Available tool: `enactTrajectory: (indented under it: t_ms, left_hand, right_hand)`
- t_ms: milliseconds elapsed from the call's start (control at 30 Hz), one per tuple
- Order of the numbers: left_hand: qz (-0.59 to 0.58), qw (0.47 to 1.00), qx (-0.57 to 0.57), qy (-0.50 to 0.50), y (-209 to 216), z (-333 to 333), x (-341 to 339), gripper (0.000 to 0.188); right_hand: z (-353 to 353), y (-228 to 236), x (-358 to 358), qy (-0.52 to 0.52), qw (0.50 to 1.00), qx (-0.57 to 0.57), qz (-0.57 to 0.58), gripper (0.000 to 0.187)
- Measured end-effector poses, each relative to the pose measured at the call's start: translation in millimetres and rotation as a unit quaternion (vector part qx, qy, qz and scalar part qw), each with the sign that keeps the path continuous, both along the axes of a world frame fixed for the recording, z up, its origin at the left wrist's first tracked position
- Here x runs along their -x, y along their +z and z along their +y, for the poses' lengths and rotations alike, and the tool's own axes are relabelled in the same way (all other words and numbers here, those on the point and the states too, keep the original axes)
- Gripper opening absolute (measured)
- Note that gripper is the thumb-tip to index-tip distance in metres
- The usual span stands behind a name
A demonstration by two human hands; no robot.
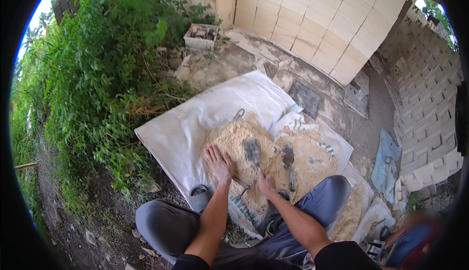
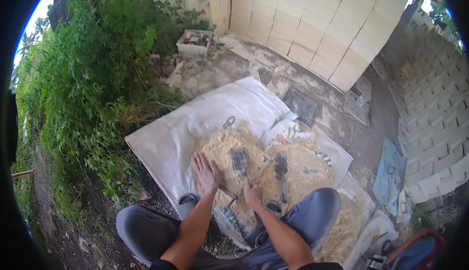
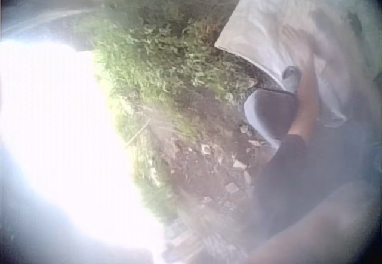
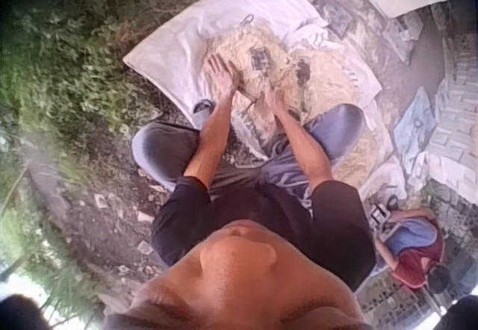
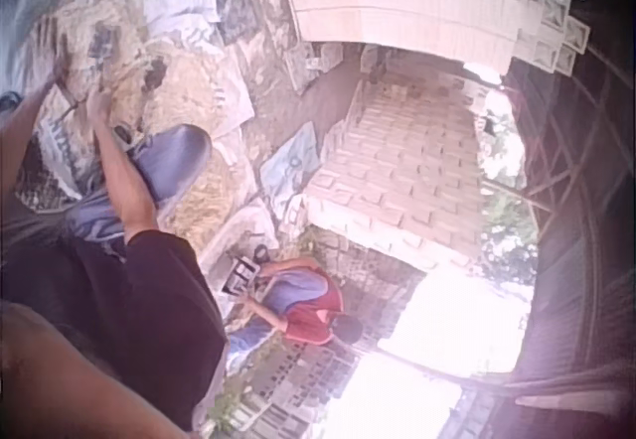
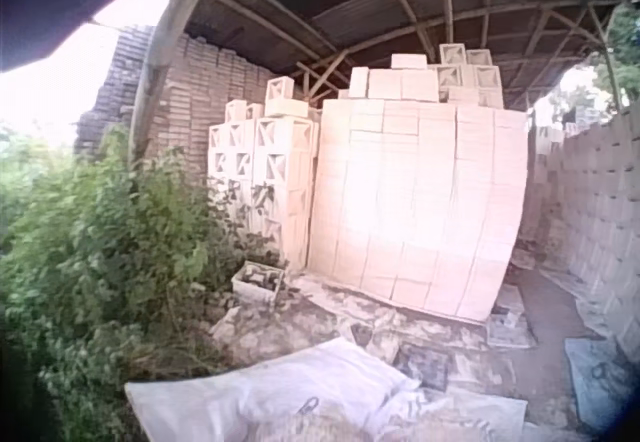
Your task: The person shapes a block of compressed sawdust using a metal scraper and their hands to smooth the edges and surfaces of the material inside a metal frame.
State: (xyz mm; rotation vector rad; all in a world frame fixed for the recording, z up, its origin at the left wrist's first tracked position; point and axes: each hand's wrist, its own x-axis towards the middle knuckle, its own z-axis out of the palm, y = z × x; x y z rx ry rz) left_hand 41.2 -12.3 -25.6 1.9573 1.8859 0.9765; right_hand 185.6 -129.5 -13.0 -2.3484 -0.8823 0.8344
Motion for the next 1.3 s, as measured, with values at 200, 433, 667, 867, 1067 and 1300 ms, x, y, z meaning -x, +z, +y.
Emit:
enactTrajectory:
  t_ms: [200, 433, 667, 867, 1067, 1300]
  left_hand:
    - [-0.015, 0.999, -0.03, 0.003, -5.8, 12.6, -4.0, 0.049]
    - [-0.005, 0.999, -0.03, -0.013, 2.6, 7.2, -26.9, 0.048]
    - [0.048, 0.999, -0.017, 0.001, -23.4, 9.1, 0.2, 0.051]
    - [0.142, 0.989, 0.031, 0.02, -11.1, 16.3, -16.3, 0.054]
    - [0.163, 0.986, 0.031, -0.005, -8.7, 1.5, -35.7, 0.057]
    - [-0.054, 0.991, -0.012, -0.125, 3.4, -12.3, -35.2, 0.045]
  right_hand:
    - [17.5, 70.6, 2.1, -0.021, 0.97, -0.146, 0.191, 0.061]
    - [-53.7, -70.2, -22.0, -0.012, 0.992, -0.061, 0.112, 0.056]
    - [-22.3, 4.8, -12.4, 0.023, 0.99, -0.057, 0.126, 0.067]
    - [-21.7, -25.6, -16.4, -0.032, 0.982, -0.167, 0.084, 0.064]
    - [-23.2, -43.4, -28.7, -0.032, 0.989, 0.029, 0.139, 0.077]
    - [-6.9, 13.2, -27.2, -0.039, 0.969, -0.15, 0.193, 0.069]
